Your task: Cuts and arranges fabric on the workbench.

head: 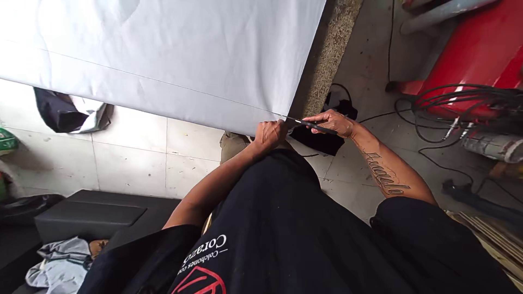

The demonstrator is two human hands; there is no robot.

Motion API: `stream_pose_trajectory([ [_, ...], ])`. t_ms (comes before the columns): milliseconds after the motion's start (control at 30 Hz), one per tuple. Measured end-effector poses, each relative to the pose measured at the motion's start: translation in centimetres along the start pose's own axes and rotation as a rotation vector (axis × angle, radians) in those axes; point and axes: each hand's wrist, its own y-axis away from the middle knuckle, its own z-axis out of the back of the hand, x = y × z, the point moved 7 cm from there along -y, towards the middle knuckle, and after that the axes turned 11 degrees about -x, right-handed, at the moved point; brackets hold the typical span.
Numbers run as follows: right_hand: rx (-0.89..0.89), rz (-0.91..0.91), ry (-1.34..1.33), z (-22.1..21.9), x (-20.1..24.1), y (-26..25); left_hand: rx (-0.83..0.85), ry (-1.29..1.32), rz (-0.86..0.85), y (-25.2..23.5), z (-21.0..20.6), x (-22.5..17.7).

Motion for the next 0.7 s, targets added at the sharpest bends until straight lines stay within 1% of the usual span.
stream_pose_trajectory([
  [100,0.002,0.014,0.043,-0.4,0.9,-0.1,-0.067,0.028,-0.049,0.2,0.3,-0.2],
  [233,0.032,0.017,0.034,0.1,0.0,-0.1,-0.136,0.024,-0.107,0.3,-0.1,0.0],
  [333,0.018,-0.012,0.013,0.6,-0.8,0.4,-0.235,0.025,-0.208,0.5,-0.5,0.1],
  [433,0.013,-0.012,0.003,-0.3,-0.6,0.1,-0.324,0.031,-0.284,0.7,-0.4,0.0],
  [600,0.032,0.08,0.051,-2.7,0.9,-1.6,-0.375,0.041,-0.345,1.0,-0.1,0.1],
  [700,0.026,0.053,0.043,-2.4,0.4,-1.4,-0.41,0.031,-0.416,1.3,-0.7,0.6],
])
